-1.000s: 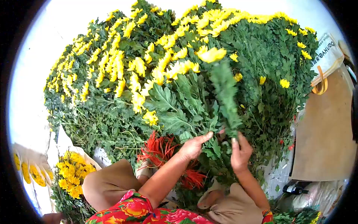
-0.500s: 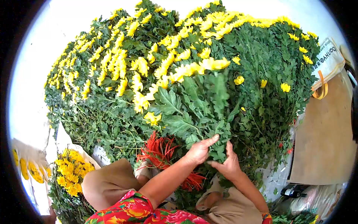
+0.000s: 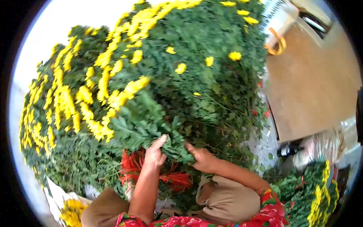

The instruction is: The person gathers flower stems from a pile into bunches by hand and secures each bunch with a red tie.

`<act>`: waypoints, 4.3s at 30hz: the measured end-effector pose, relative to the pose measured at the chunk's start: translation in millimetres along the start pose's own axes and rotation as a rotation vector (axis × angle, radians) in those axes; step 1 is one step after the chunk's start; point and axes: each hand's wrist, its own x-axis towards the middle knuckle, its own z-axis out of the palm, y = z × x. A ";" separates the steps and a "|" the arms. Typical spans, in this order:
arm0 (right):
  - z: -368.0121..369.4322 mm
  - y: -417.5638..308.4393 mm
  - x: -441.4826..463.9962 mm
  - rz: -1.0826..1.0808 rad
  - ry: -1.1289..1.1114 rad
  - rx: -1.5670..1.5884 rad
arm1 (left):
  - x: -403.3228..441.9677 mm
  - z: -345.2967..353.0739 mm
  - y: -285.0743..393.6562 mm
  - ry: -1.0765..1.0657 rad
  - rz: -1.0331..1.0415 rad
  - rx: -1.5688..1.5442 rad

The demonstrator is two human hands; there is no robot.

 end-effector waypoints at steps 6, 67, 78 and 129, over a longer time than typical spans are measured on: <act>-43.0 37.2 1.8 -0.165 -0.007 0.007 | 23.3 -0.6 -5.4 0.102 0.101 -0.034; -77.6 120.9 6.3 0.134 1.195 -0.154 | 36.2 25.0 -16.9 0.076 -0.062 0.138; -31.8 -13.7 23.7 -0.304 0.572 -0.694 | 42.7 -19.7 -55.2 -0.060 0.047 0.039; -147.9 54.2 85.5 0.033 0.743 -0.054 | 24.7 11.1 -6.6 0.168 0.004 0.053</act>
